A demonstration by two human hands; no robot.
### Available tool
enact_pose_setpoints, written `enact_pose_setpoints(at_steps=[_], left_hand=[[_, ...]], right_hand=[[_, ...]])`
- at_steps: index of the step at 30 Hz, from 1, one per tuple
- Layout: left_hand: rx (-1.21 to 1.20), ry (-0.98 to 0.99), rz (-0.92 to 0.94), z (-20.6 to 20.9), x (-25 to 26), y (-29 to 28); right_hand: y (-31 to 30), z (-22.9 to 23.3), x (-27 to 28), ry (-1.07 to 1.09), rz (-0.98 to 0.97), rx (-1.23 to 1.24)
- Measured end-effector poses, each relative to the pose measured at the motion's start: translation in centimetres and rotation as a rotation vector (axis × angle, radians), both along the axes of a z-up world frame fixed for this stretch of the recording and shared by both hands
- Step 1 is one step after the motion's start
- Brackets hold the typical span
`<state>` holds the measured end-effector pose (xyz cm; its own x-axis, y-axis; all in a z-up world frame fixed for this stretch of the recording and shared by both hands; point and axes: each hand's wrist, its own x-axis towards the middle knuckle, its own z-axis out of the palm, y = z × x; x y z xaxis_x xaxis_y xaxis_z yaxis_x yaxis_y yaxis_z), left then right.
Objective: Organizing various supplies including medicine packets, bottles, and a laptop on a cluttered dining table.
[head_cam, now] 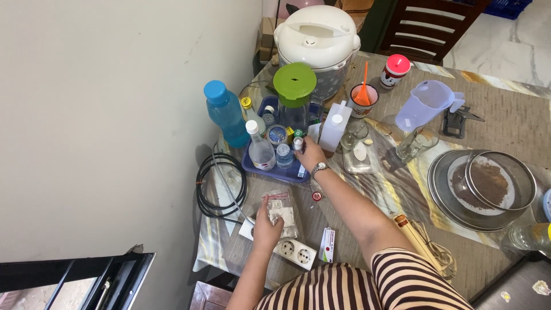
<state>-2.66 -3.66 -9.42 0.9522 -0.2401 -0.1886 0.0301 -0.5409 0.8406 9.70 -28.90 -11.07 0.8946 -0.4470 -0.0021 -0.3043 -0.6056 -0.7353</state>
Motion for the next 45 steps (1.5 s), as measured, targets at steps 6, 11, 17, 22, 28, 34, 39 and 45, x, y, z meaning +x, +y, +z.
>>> enact_pose_setpoints(at_steps=[6,11,17,22,28,34,39,45], left_hand=[[-0.011,-0.039,-0.001,-0.2,-0.1,0.0],[0.001,-0.044,0.0,0.4,-0.1,-0.1],[-0.004,-0.041,0.0,-0.1,-0.2,0.1],[-0.025,-0.081,-0.013,0.2,-0.1,-0.1],[-0.024,-0.034,-0.004,-0.2,-0.1,-0.1],[-0.024,-0.056,-0.009,-0.6,-0.3,0.0],[-0.043,-0.119,-0.021,-1.1,-0.4,0.0],[0.025,0.012,0.004,0.7,-0.3,-0.2]], right_hand=[[0.0,-0.5,0.3,0.011,-0.003,-0.03],[0.2,0.1,0.1,0.033,-0.01,-0.031],[0.2,0.0,-0.1,0.042,-0.034,0.01],[0.0,-0.2,-0.3,-0.011,-0.027,0.039],[-0.4,-2.3,-1.8,-0.137,-0.05,-0.054],[0.4,-1.9,-3.6,0.259,0.232,-0.276],[-0.5,-6.1,-1.5,0.335,0.503,-0.634],[0.1,-6.8,0.3,0.449,0.596,-0.873]])
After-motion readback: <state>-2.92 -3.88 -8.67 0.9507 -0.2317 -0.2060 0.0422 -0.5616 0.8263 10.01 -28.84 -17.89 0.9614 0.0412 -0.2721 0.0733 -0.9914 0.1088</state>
